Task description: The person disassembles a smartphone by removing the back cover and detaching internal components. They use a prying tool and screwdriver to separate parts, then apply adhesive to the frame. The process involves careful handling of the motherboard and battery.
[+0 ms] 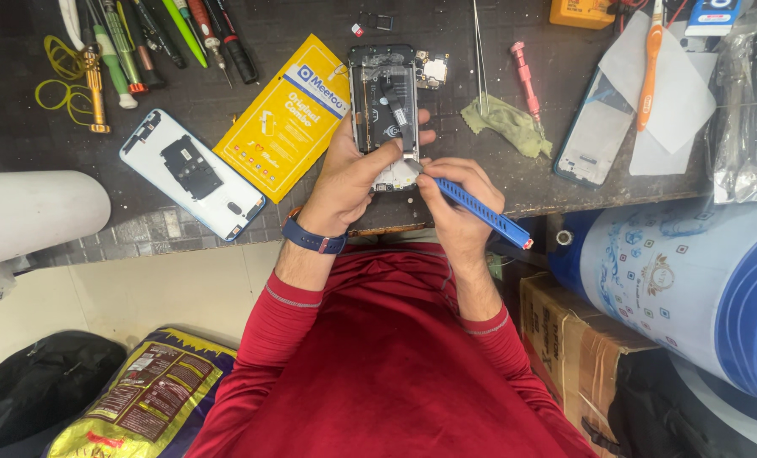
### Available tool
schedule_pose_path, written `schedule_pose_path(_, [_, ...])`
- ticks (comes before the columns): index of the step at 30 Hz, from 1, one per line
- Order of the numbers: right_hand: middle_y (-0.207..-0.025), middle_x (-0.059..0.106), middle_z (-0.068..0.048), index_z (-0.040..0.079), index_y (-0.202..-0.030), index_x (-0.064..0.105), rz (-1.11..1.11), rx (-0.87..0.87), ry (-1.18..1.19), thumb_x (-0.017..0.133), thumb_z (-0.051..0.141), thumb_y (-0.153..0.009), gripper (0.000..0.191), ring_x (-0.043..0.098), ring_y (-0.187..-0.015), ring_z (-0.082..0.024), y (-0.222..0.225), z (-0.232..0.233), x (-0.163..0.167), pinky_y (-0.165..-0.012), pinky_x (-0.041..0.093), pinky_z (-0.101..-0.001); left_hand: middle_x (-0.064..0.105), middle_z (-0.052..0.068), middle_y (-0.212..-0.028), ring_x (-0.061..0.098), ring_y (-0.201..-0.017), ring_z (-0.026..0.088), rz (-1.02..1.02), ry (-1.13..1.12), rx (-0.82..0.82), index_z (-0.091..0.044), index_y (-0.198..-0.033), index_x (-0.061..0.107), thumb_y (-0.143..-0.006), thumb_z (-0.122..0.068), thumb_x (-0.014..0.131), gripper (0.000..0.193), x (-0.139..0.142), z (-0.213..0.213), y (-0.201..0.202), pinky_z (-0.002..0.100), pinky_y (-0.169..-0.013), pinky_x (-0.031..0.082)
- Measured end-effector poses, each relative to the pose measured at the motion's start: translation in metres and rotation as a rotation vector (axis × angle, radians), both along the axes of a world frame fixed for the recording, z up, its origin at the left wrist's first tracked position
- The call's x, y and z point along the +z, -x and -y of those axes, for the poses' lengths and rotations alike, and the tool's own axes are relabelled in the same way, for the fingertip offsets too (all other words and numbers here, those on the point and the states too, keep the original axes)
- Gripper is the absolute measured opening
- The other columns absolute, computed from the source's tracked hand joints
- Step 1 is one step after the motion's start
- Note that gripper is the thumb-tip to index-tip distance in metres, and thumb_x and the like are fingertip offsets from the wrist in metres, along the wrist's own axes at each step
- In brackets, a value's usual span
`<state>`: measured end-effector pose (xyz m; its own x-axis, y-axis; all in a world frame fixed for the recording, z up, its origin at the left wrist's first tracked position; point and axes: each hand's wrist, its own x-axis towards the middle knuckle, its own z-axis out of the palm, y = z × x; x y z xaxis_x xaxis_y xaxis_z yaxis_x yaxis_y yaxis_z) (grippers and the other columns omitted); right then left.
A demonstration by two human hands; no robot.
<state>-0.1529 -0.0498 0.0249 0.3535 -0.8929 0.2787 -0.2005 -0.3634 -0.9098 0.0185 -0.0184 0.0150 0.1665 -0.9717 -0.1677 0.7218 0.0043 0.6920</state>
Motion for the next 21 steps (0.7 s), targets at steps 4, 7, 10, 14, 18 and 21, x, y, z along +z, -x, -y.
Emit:
schedule_pose_path(4, [-0.105, 0.074, -0.011, 0.001, -0.101, 0.073, 0.018, 0.007, 0.001, 0.082, 0.0, -0.09, 0.014, 0.074, -0.098, -0.018, -0.002, 0.0, 0.0, -0.085, 0.06, -0.0275, 0.06, 0.025, -0.14, 0.066, -0.126, 0.034, -0.018, 0.004, 0.0, 0.002, -0.147, 0.038, -0.098, 0.01, 0.054, 0.052, 0.0, 0.0, 0.0, 0.047, -0.102, 0.062])
schedule_pose_path(7, [-0.105, 0.074, -0.011, 0.001, -0.101, 0.073, 0.031, 0.005, -0.003, 0.082, -0.001, -0.09, 0.014, 0.074, -0.099, -0.018, -0.002, 0.0, 0.0, -0.085, 0.06, -0.0277, 0.06, 0.025, -0.14, 0.067, -0.126, 0.035, -0.011, 0.009, 0.005, 0.003, -0.148, 0.038, -0.098, 0.01, 0.054, 0.053, 0.0, 0.001, 0.001, 0.047, -0.102, 0.062])
schedule_pose_path(10, [-0.105, 0.074, -0.011, 0.0, -0.101, 0.074, 0.005, -0.014, -0.017, 0.081, -0.001, -0.09, 0.013, 0.074, -0.096, -0.018, -0.003, 0.0, 0.0, -0.084, 0.059, -0.0274, 0.06, 0.025, -0.139, 0.067, -0.125, 0.034, -0.032, 0.012, 0.017, 0.0, -0.147, 0.036, -0.098, 0.008, 0.056, 0.053, -0.001, 0.0, 0.001, 0.046, -0.101, 0.062])
schedule_pose_path(14, [-0.104, 0.074, -0.011, 0.0, -0.1, 0.073, -0.006, -0.012, -0.001, 0.082, -0.002, -0.089, 0.014, 0.073, -0.094, -0.018, -0.005, 0.0, 0.001, -0.082, 0.059, -0.0271, 0.061, 0.024, -0.138, 0.067, -0.123, 0.034, -0.014, 0.004, 0.015, 0.001, -0.145, 0.039, -0.099, 0.008, 0.056, 0.05, -0.004, 0.0, 0.001, 0.046, -0.1, 0.062])
schedule_pose_path(18, [-0.104, 0.073, -0.011, 0.0, -0.1, 0.073, -0.022, -0.005, 0.026, 0.082, -0.002, -0.089, 0.013, 0.074, -0.095, -0.018, -0.005, 0.001, 0.002, -0.082, 0.06, -0.0272, 0.062, 0.024, -0.137, 0.068, -0.123, 0.033, -0.008, 0.016, 0.006, 0.003, -0.145, 0.042, -0.1, 0.008, 0.056, 0.047, -0.008, 0.001, 0.001, 0.046, -0.1, 0.062])
schedule_pose_path(21, [-0.104, 0.073, -0.011, 0.001, -0.1, 0.073, -0.016, 0.003, 0.038, 0.081, -0.002, -0.09, 0.013, 0.075, -0.094, -0.018, -0.006, -0.001, 0.003, -0.082, 0.061, -0.0273, 0.063, 0.023, -0.137, 0.068, -0.122, 0.033, -0.023, 0.017, 0.003, 0.003, -0.145, 0.042, -0.1, 0.008, 0.056, 0.047, -0.011, 0.0, 0.001, 0.046, -0.1, 0.062])
